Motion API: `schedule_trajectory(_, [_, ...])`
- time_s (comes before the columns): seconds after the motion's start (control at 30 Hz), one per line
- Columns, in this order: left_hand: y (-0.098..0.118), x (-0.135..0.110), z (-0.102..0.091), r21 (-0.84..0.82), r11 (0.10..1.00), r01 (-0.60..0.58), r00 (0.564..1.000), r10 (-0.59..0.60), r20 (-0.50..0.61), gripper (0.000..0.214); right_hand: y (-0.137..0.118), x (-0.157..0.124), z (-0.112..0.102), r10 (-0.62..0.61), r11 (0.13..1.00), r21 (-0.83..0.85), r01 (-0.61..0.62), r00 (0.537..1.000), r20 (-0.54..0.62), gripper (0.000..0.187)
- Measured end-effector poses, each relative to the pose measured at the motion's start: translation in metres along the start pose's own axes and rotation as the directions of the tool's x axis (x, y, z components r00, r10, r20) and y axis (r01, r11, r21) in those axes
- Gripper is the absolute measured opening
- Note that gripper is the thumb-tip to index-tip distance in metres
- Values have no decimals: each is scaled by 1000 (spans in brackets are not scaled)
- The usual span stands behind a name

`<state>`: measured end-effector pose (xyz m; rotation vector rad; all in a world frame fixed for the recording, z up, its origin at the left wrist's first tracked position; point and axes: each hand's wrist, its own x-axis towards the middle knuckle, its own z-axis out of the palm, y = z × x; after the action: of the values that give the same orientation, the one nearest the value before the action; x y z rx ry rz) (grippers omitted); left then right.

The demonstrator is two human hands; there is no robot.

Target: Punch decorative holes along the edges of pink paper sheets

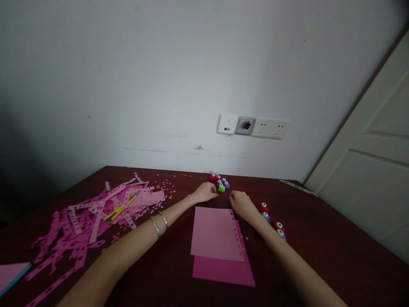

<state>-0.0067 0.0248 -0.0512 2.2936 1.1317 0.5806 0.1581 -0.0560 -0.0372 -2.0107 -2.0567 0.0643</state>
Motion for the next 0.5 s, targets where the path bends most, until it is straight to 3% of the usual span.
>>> schedule_trajectory(0.2, [-24, 33, 4, -43, 997, 65, 996, -67, -54, 16, 8, 37, 15, -19, 995, 103, 19, 1000, -9, 20])
schedule_trajectory(0.4, [-33, 22, 3, -96, 992, 81, 994, -87, -63, 21, 12, 54, 27, 10, 988, 154, -7, 1000, -21, 21])
schedule_trajectory(0.5, [-34, 10, -4, -99, 994, 46, 999, -46, 0, 20, 12, 61, 30, 22, 986, 165, -18, 1000, -23, 27])
